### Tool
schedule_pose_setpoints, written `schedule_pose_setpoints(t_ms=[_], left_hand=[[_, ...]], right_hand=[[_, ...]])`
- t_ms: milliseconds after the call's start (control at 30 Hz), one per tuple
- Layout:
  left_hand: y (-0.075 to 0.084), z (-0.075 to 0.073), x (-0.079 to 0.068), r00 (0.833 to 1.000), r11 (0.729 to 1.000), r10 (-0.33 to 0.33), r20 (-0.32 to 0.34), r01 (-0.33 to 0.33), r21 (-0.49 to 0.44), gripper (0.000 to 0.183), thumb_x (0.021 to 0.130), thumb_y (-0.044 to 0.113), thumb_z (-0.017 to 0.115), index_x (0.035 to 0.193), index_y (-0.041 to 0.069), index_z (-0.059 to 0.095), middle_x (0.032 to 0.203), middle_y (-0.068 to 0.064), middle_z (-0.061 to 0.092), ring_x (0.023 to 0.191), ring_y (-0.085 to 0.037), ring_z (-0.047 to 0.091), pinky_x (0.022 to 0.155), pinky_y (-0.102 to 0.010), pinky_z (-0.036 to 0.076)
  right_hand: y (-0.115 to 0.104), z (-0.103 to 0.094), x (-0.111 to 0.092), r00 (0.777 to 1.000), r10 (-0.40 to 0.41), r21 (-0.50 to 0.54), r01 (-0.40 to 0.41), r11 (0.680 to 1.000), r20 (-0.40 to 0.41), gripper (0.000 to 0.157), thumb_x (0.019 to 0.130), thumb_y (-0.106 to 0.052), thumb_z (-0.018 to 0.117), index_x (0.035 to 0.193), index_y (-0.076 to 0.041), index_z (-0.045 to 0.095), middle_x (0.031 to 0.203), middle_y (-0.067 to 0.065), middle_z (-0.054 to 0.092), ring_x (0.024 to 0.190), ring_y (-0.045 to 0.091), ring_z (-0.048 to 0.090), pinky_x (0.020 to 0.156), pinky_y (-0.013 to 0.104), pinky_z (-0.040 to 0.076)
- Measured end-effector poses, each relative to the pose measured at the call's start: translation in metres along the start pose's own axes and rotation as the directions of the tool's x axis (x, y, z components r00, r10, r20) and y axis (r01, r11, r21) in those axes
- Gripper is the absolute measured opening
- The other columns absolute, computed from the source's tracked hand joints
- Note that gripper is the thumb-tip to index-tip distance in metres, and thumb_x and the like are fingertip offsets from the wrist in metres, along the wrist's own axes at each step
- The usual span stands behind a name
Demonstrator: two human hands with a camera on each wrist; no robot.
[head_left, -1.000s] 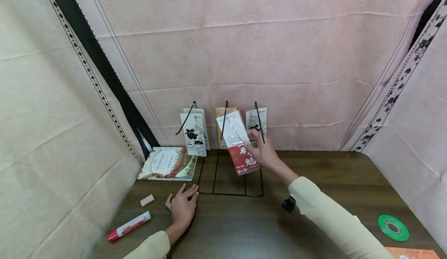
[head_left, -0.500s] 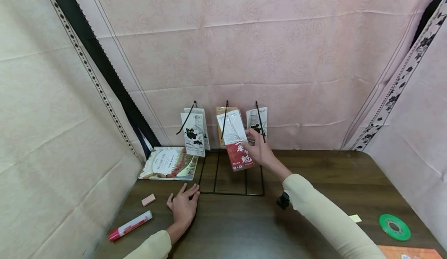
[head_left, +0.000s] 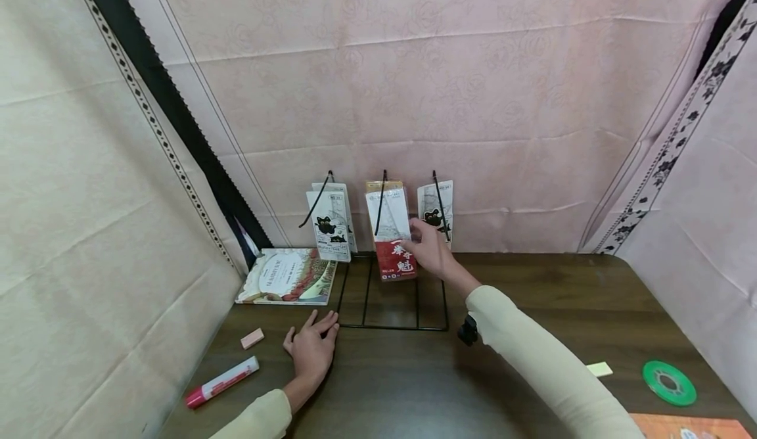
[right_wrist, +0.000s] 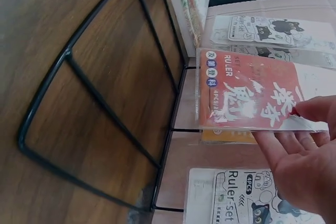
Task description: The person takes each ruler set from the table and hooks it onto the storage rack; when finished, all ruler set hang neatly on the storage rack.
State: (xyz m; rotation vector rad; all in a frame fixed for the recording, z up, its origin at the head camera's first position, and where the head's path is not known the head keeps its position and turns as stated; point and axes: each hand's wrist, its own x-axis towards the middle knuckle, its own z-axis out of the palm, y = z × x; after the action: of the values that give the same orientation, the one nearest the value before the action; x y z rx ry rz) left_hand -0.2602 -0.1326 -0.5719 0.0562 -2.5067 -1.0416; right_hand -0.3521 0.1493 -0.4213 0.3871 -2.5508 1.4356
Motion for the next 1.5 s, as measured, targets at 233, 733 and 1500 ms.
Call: schedule_pose_setpoints(t_ms=[233,733,1500], left_hand=[[0.000,0.001,0.000,1.000,1.000,-0.013,0.028,0.013,-0.001,0.027,0.086,0.022,0.072,0.113,0.023,0.073,0.117,0.008,0.070,0.133,-0.020,0.051,0.111,-0.060,0.009],[-0.001,0.003,-0.001,1.000,1.000,-0.007,0.008,0.007,0.001,0.027,0.086,0.022,0.072,0.112,0.023,0.074,0.116,0.007,0.071,0.132,-0.020,0.052,0.110,-0.061,0.009],[0.000,0.001,0.000,1.000,1.000,-0.006,-0.010,0.006,-0.003,0.026,0.085,0.020,0.073,0.110,0.023,0.075,0.114,0.007,0.072,0.130,-0.022,0.054,0.109,-0.059,0.011]], right_hand=[[0.005,0.006,0.008,0.999,0.048,0.129,-0.050,0.990,0.021,0.024,0.091,-0.016,0.065,0.115,-0.018,0.062,0.104,0.006,0.073,0.094,0.020,0.068,0.075,0.031,0.052],[0.010,0.029,0.018,0.998,0.057,0.281,-0.052,0.958,-0.010,0.034,0.092,-0.011,0.063,0.125,-0.016,0.059,0.111,0.011,0.071,0.097,0.023,0.067,0.079,0.047,0.055],[0.002,0.015,0.007,0.998,0.040,0.365,-0.054,0.929,0.047,0.034,0.091,-0.008,0.064,0.124,-0.005,0.057,0.116,0.023,0.066,0.101,0.032,0.067,0.087,0.055,0.052]])
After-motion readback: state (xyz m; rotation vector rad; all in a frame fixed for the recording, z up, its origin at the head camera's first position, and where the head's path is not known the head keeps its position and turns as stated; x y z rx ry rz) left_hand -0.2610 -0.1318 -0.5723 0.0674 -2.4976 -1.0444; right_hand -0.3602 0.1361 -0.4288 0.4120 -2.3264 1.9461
